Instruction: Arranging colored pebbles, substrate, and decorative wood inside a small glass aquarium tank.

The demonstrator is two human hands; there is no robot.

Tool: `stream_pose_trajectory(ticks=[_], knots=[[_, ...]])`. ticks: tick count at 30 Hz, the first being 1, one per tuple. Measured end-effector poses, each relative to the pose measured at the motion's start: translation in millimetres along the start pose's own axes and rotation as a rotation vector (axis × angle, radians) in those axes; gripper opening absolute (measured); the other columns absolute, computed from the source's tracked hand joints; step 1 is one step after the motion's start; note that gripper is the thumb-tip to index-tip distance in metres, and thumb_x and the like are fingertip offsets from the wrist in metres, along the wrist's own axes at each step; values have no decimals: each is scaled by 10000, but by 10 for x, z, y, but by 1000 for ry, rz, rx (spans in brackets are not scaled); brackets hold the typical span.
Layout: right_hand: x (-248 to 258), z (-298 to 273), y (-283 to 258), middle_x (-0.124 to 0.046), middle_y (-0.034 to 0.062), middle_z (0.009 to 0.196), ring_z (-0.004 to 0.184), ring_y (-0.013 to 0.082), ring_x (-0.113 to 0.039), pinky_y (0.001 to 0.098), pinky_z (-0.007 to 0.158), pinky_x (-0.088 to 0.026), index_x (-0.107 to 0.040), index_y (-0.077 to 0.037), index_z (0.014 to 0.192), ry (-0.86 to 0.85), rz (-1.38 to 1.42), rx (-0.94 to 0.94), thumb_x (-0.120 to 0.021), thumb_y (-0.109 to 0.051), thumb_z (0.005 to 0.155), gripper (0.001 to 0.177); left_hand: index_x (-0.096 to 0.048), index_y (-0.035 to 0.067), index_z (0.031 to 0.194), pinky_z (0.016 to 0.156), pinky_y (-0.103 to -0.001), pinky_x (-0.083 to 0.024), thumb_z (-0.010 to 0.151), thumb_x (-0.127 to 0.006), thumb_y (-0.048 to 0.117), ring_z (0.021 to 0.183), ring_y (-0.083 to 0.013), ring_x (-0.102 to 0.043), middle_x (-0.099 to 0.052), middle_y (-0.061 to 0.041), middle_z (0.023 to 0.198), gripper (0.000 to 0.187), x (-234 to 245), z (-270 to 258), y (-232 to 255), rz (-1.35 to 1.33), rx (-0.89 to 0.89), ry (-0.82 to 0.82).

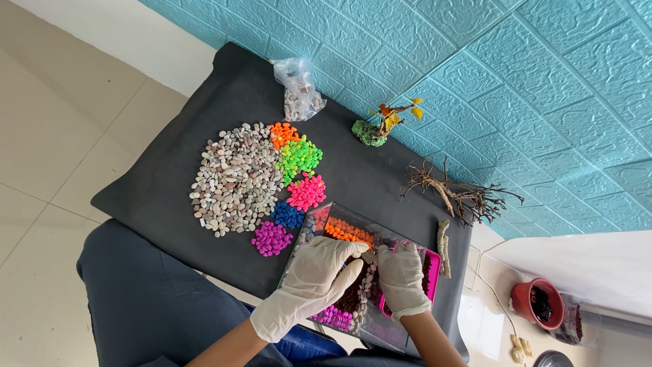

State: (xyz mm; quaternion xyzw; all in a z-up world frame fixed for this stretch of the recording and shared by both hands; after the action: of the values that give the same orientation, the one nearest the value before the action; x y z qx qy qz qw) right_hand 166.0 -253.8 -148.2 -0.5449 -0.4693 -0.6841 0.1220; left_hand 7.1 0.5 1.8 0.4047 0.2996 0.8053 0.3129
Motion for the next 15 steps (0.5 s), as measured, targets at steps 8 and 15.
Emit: stream_pose_trajectory(ticks=[8, 15], knots=[[3, 22, -32, -529, 9, 516, 569, 257, -568, 382, 766, -494, -584, -170, 671, -30, -47, 24, -715, 68, 623, 275, -657, 140, 1171, 876, -393, -524, 1007, -619, 221, 761, -205, -695, -762, 3, 1023, 187, 8, 12, 10, -29, -4, -4], [110, 68, -50, -683, 26, 668, 689, 253, -670, 399, 798, -524, -674, -201, 802, -208, -154, 87, -675, -58, 831, 146, -660, 135, 1175, 833, -384, -528, 1010, -629, 215, 727, -205, -679, -749, 0, 951, 186, 30, 21, 21, -23, -26, 24]])
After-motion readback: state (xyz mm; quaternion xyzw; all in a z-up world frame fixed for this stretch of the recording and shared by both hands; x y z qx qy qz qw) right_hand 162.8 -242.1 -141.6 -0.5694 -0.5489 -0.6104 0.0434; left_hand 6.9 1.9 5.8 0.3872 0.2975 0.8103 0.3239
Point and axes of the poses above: each hand's wrist, its own z-axis towards the middle knuckle, its own x-axis out of the back of the hand, y = z × x, the point moved 1 cm from there along z, towards the middle knuckle
